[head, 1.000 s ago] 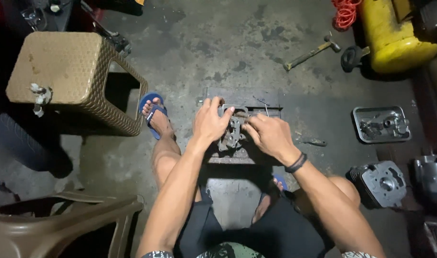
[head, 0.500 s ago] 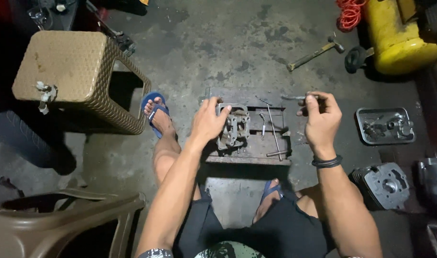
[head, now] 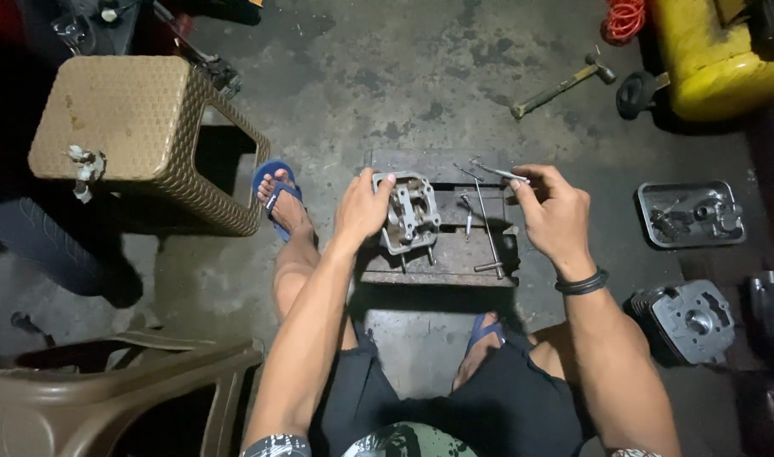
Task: A person is inspecting and manipulating the internal components of a motorcycle cylinder head using a small metal tool.
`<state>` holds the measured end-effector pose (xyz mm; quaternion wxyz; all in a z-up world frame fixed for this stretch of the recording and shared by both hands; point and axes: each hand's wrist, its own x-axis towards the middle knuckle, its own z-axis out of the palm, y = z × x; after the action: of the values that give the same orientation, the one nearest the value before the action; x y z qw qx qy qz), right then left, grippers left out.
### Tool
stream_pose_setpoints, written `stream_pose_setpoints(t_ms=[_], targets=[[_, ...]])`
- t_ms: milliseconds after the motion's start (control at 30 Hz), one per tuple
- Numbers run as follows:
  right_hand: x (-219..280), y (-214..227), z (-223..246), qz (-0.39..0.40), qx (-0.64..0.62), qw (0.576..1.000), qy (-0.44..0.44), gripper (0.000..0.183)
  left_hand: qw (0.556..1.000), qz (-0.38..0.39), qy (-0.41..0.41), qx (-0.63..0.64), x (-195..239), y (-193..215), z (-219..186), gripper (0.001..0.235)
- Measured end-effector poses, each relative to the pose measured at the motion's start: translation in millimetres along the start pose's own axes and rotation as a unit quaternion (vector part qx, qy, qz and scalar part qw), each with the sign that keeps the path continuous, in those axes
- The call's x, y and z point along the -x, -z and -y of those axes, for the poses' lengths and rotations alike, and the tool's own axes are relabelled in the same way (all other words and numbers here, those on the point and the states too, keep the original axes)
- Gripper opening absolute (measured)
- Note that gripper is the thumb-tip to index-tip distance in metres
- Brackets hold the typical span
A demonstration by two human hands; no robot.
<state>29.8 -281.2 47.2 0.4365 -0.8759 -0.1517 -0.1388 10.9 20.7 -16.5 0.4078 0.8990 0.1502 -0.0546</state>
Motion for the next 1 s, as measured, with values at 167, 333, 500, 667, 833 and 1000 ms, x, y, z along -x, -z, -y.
stream_pose_setpoints(t_ms=[167,333,500,667,833,1000], targets=[[3,1,-14,0.012,0.037,0.999,0.025,0.008,0.997,0.041,0.070,0.015,-21,7,3,0.062],[6,1,-11,0.019,0.045,0.999,0.015,0.007,0.992,0.063,0.109,0.026,-30,9,4,0.066],[12,-8,23,0.124,0.020,0.991,0.047,0.012,0.990,0.063,0.123,0.020,-18,15,-14,0.069],[15,-21,33,0.173,0.037,0.981,0.082,0.017,0.990,0.062,0.126,0.017,-10,23,-26,0.069],[28,-37,24,0.173,0.106,0.972,0.119,0.018,0.990,0.067,0.122,0.024,-11,24,-23,0.072],[33,-47,47,0.167,0.282,0.923,0.200,0.013,0.988,0.086,0.126,0.017,-3,33,-32,0.072]])
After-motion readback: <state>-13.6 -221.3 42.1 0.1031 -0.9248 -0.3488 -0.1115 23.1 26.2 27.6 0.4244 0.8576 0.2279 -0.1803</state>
